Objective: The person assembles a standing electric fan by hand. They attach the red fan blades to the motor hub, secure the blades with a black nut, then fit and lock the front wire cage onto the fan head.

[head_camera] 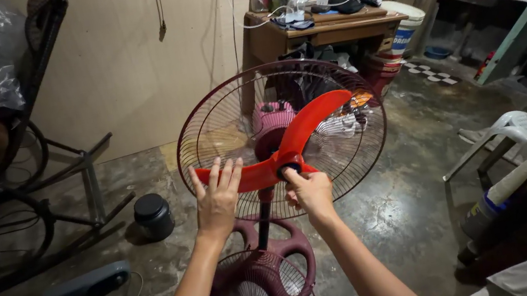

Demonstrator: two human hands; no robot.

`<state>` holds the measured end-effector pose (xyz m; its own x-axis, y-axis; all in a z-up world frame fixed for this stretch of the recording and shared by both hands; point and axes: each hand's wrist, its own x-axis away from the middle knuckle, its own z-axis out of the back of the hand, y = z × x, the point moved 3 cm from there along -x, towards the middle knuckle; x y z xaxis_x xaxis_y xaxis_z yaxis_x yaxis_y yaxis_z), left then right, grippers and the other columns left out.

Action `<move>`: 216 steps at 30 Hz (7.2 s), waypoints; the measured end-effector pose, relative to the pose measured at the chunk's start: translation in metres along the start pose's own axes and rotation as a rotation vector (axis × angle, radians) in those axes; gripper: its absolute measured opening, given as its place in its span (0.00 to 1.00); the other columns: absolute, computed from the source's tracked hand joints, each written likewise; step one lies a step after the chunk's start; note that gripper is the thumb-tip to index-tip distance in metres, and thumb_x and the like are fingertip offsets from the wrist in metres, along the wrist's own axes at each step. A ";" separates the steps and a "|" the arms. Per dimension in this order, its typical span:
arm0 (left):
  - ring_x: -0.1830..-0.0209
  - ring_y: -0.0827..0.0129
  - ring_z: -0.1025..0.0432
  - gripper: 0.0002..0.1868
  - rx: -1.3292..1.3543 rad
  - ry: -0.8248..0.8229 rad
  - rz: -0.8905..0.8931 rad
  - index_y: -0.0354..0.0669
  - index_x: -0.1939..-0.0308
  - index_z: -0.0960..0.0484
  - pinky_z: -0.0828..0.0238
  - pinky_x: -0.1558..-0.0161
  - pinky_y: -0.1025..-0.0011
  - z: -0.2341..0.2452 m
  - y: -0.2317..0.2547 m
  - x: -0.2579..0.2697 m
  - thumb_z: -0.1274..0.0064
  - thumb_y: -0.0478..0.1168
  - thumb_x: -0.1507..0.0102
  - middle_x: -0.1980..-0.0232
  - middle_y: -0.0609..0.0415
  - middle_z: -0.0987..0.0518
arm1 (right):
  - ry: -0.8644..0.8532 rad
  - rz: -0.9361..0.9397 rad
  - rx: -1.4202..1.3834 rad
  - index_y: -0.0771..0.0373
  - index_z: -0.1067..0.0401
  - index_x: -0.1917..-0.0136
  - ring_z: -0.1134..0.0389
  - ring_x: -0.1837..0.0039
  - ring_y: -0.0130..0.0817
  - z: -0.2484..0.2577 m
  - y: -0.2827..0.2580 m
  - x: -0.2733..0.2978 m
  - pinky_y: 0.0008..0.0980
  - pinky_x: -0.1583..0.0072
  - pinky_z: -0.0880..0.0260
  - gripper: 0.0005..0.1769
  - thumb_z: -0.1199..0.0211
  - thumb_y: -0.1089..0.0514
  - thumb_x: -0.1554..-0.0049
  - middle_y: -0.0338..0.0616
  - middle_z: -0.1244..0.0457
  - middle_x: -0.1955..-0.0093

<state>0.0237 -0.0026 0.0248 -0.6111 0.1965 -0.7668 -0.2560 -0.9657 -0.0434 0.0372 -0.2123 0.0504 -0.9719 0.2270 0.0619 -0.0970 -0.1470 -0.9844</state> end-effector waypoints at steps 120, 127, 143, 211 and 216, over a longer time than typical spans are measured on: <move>0.33 0.58 0.32 0.40 0.222 -0.017 -0.049 0.44 0.31 0.30 0.60 0.29 0.29 -0.015 0.013 0.002 0.36 0.40 0.48 0.39 0.50 0.23 | 0.480 0.745 0.050 0.67 0.35 0.48 0.35 0.61 0.29 -0.021 0.025 0.007 0.32 0.57 0.33 0.17 0.32 0.56 0.42 0.41 0.37 0.61; 0.32 0.57 0.34 0.45 0.107 -0.068 -0.034 0.49 0.26 0.33 0.58 0.27 0.35 -0.002 0.013 0.000 0.35 0.41 0.48 0.38 0.51 0.25 | 0.325 0.782 0.144 0.65 0.31 0.47 0.30 0.62 0.31 -0.004 0.006 0.025 0.33 0.58 0.29 0.16 0.32 0.59 0.47 0.41 0.33 0.61; 0.32 0.59 0.35 0.45 0.054 -0.052 -0.017 0.51 0.26 0.35 0.58 0.30 0.30 0.011 0.004 0.004 0.34 0.42 0.47 0.37 0.55 0.25 | 0.343 0.707 0.344 0.65 0.31 0.56 0.30 0.65 0.38 0.000 -0.027 0.051 0.37 0.60 0.30 0.17 0.31 0.50 0.48 0.44 0.34 0.66; 0.25 0.64 0.37 0.43 -0.015 -0.076 0.034 0.59 0.25 0.30 0.55 0.26 0.32 -0.005 0.010 0.019 0.34 0.48 0.44 0.30 0.58 0.26 | 0.068 0.105 -0.300 0.64 0.38 0.60 0.35 0.73 0.31 0.009 0.018 0.020 0.30 0.71 0.33 0.23 0.38 0.42 0.42 0.43 0.38 0.69; 0.25 0.65 0.37 0.43 -0.030 -0.078 0.035 0.59 0.25 0.30 0.55 0.25 0.32 -0.005 0.009 0.019 0.34 0.49 0.44 0.30 0.58 0.26 | 0.112 0.394 -0.133 0.70 0.33 0.60 0.29 0.67 0.31 0.005 0.019 0.018 0.31 0.67 0.25 0.23 0.29 0.49 0.47 0.45 0.35 0.65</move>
<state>0.0138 -0.0083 0.0064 -0.6763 0.1738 -0.7158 -0.2118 -0.9766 -0.0370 0.0166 -0.2155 0.0340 -0.8990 0.2826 -0.3346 0.3129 -0.1202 -0.9422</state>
